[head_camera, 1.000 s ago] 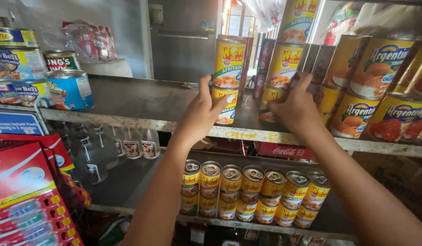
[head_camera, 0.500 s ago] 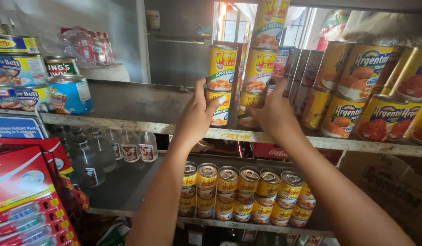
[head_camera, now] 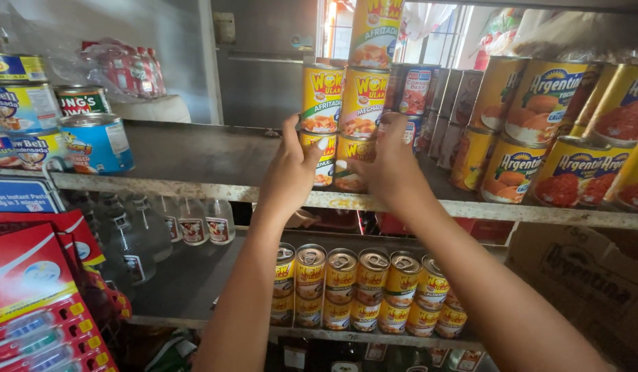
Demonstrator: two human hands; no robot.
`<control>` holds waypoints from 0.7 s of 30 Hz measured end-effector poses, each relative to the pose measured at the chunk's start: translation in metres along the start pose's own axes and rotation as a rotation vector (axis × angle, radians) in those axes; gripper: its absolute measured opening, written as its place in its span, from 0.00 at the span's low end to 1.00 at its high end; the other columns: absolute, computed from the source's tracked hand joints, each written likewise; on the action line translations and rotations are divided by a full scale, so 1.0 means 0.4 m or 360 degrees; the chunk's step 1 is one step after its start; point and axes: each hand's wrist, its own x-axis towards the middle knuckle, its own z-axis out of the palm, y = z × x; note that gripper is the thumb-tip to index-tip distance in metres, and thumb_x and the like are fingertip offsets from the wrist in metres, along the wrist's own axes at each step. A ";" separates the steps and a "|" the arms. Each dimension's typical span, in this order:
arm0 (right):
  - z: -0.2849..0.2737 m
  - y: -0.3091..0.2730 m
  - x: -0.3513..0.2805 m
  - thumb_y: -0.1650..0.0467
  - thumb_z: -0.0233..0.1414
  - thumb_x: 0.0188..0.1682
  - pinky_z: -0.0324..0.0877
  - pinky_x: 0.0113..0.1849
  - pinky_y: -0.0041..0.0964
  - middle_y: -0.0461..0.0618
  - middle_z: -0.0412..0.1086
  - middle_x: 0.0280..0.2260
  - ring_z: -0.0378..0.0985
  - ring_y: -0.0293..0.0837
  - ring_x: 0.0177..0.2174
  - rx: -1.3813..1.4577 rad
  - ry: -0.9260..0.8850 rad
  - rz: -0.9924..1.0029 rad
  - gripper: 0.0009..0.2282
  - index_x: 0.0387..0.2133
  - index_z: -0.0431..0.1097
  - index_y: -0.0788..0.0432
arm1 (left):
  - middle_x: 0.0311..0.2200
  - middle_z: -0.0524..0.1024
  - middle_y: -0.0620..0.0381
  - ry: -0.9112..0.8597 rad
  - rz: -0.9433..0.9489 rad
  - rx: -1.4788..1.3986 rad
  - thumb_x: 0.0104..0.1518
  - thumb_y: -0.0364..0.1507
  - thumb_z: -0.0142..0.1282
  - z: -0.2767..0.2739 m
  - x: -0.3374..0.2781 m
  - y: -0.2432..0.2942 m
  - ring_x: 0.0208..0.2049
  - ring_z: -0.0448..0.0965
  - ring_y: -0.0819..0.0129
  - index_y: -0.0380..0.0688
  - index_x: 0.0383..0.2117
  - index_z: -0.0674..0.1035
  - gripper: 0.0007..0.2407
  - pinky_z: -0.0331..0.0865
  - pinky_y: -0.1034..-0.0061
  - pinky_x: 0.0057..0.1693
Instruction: Organizing and stocking canned food products on a retail shelf.
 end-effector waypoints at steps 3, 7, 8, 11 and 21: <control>-0.064 -0.044 0.039 0.63 0.59 0.49 0.76 0.34 0.46 0.62 0.74 0.41 0.81 0.52 0.36 -0.0245 -0.0243 0.0810 0.31 0.56 0.47 0.64 | 0.57 0.74 0.40 -0.0021 -0.0044 0.0062 0.64 0.35 0.48 -0.004 0.000 0.003 0.56 0.75 0.42 0.48 0.64 0.58 0.23 0.69 0.54 0.54; -0.137 0.257 0.104 0.59 0.53 0.56 0.74 0.35 0.45 0.64 0.76 0.37 0.80 0.54 0.36 -0.0405 0.0030 0.0579 0.26 0.52 0.53 0.70 | 0.57 0.73 0.39 0.0044 0.0017 0.0099 0.63 0.35 0.49 0.000 -0.001 -0.007 0.55 0.75 0.41 0.48 0.63 0.58 0.23 0.70 0.53 0.53; -0.141 0.325 0.114 0.61 0.58 0.53 0.74 0.36 0.46 0.66 0.75 0.37 0.80 0.56 0.36 -0.0583 0.0122 0.0412 0.25 0.49 0.57 0.71 | 0.57 0.73 0.38 0.0027 0.0027 0.0046 0.63 0.34 0.48 0.000 0.000 -0.007 0.54 0.76 0.41 0.47 0.63 0.58 0.23 0.70 0.54 0.53; -0.121 0.422 0.139 0.64 0.62 0.48 0.75 0.35 0.49 0.66 0.74 0.33 0.80 0.58 0.34 -0.0639 0.0114 0.0373 0.21 0.42 0.65 0.71 | 0.56 0.73 0.36 0.0029 0.0058 -0.0011 0.64 0.34 0.47 0.002 -0.001 -0.017 0.54 0.76 0.40 0.44 0.64 0.58 0.23 0.70 0.54 0.53; -0.118 0.717 0.187 0.65 0.66 0.36 0.76 0.36 0.46 0.59 0.80 0.29 0.84 0.50 0.30 -0.0728 -0.0509 0.0892 0.14 0.30 0.80 0.64 | 0.57 0.70 0.29 0.0082 0.0158 -0.0001 0.64 0.35 0.48 -0.001 -0.007 -0.025 0.55 0.74 0.37 0.36 0.64 0.56 0.25 0.69 0.53 0.54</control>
